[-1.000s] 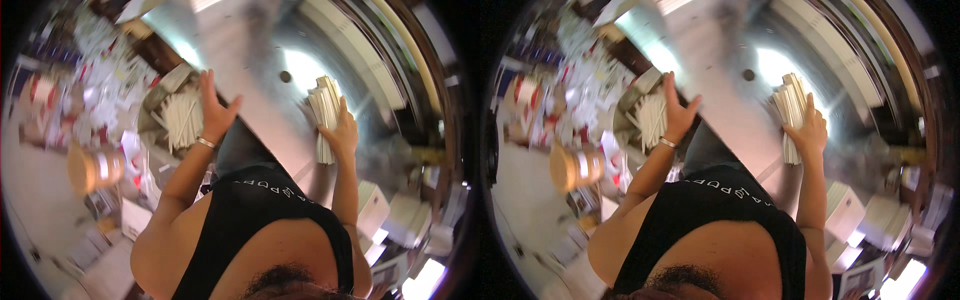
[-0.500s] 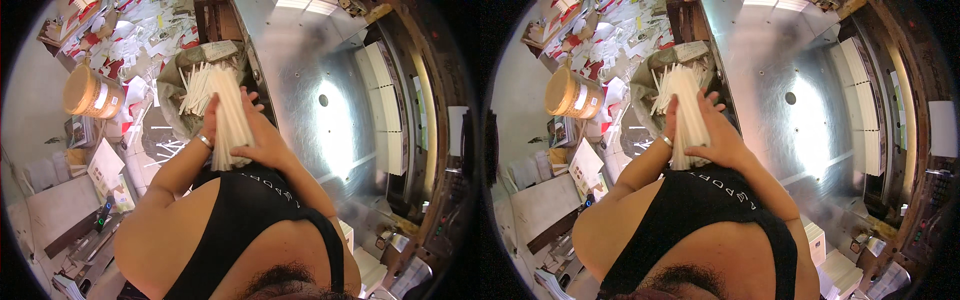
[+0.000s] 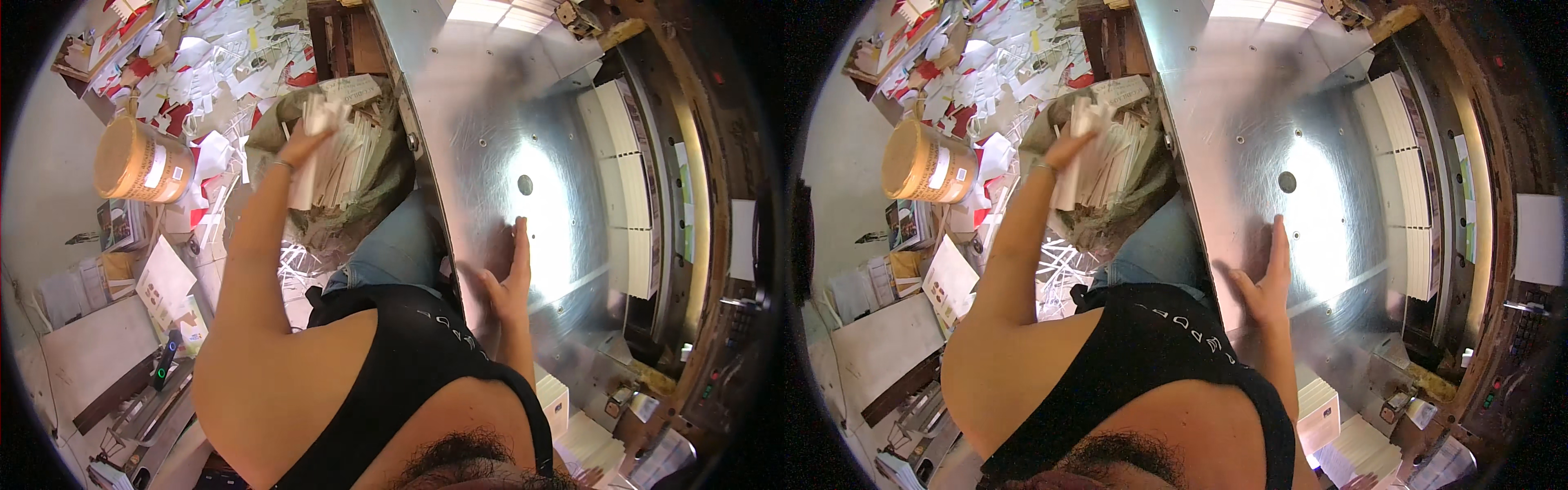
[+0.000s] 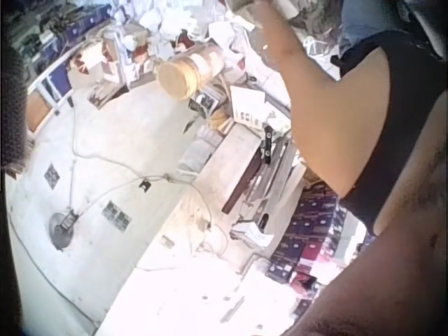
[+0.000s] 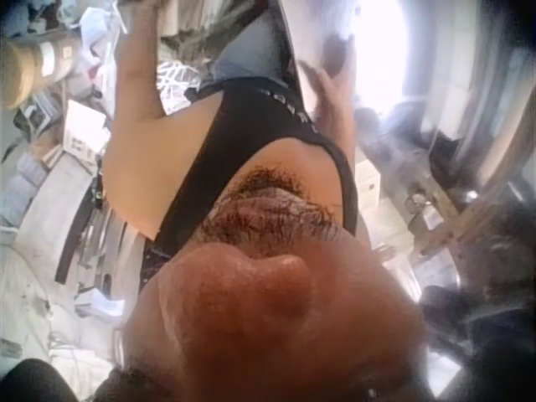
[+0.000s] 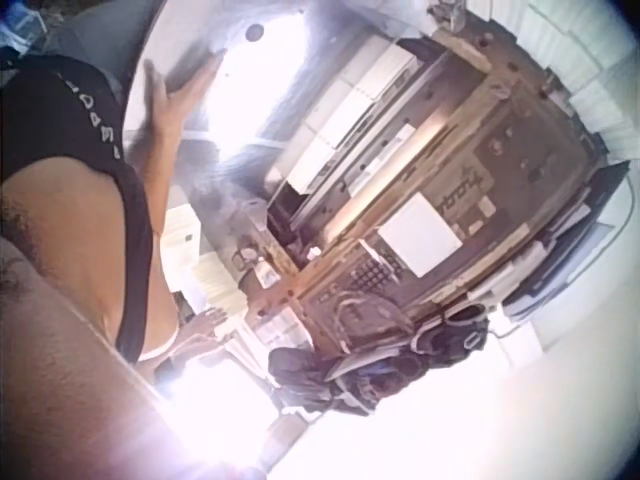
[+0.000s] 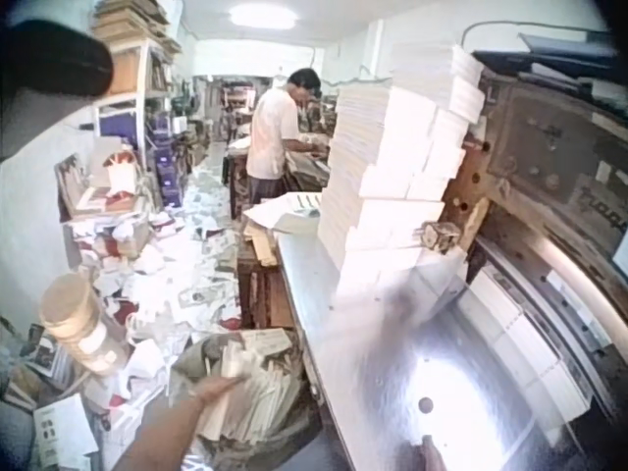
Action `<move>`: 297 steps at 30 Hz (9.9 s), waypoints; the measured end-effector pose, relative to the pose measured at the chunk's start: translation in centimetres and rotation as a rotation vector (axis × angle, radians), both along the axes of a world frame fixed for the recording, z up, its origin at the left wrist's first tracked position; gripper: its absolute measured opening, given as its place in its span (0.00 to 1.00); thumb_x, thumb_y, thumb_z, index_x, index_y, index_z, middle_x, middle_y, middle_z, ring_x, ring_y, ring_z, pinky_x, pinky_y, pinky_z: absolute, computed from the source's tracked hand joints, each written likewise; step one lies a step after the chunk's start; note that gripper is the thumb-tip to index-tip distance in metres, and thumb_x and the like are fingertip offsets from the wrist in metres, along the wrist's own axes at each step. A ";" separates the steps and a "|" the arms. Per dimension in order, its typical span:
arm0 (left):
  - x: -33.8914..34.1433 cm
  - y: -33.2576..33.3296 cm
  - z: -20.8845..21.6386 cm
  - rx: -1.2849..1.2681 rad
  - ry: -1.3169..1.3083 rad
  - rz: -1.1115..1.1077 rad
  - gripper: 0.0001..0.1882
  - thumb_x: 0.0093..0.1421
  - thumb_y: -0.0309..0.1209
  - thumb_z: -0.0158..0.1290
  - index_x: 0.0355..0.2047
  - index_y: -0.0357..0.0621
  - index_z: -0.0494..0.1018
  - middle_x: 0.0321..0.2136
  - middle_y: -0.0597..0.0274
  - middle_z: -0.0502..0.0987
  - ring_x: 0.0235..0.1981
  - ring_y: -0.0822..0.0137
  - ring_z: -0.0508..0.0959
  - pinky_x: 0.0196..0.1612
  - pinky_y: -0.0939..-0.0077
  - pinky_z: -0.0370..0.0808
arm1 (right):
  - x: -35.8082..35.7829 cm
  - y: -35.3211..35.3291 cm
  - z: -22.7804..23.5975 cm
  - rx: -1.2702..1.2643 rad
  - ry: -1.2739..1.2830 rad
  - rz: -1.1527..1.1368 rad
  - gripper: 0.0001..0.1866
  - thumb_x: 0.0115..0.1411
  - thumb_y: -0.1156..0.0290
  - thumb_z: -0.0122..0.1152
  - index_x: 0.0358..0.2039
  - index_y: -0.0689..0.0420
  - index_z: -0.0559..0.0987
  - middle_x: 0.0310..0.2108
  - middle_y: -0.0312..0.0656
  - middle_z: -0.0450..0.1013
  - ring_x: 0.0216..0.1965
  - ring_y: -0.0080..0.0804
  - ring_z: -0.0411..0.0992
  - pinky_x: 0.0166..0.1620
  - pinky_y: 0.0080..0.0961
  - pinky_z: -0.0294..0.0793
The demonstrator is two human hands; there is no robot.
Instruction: The person aligns stacks of books against the back gauge of a paper cutter, rotates the stacks to different sides, and places them into the cutting area, occasionally moving paper scraps into a bin.
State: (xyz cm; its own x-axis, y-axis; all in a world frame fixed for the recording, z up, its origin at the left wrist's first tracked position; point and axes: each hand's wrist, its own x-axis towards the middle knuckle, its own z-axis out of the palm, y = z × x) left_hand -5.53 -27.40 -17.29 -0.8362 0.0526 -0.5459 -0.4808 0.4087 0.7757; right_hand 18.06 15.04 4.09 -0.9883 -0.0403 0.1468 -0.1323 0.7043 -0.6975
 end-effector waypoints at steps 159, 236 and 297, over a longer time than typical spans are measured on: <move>10.4 13.8 17.3 0.633 -0.296 -0.444 0.49 0.64 0.71 0.31 0.69 0.41 0.52 0.50 0.51 0.77 0.46 0.62 0.79 0.50 0.64 0.74 | -2.6 8.3 3.6 -0.568 -0.529 0.142 0.33 0.50 0.64 0.61 0.57 0.65 0.75 0.51 0.45 0.76 0.51 0.33 0.72 0.56 0.29 0.69; 7.2 25.1 19.2 0.587 -0.005 -1.011 0.35 0.59 0.49 0.61 0.58 0.37 0.65 0.48 0.61 0.75 0.49 0.71 0.74 0.54 0.71 0.71 | 12.5 0.3 1.5 -1.231 0.137 -0.499 0.50 0.43 0.54 0.70 0.63 0.62 0.60 0.55 0.47 0.67 0.55 0.41 0.70 0.57 0.39 0.71; -3.8 23.7 18.0 -0.236 1.086 -0.365 0.25 0.52 0.44 0.63 0.46 0.44 0.75 0.55 0.52 0.74 0.63 0.49 0.66 0.68 0.52 0.56 | -32.9 4.5 23.8 -1.112 0.215 -0.070 0.52 0.58 0.42 0.63 0.72 0.50 0.46 0.70 0.58 0.47 0.58 0.55 0.65 0.55 0.48 0.70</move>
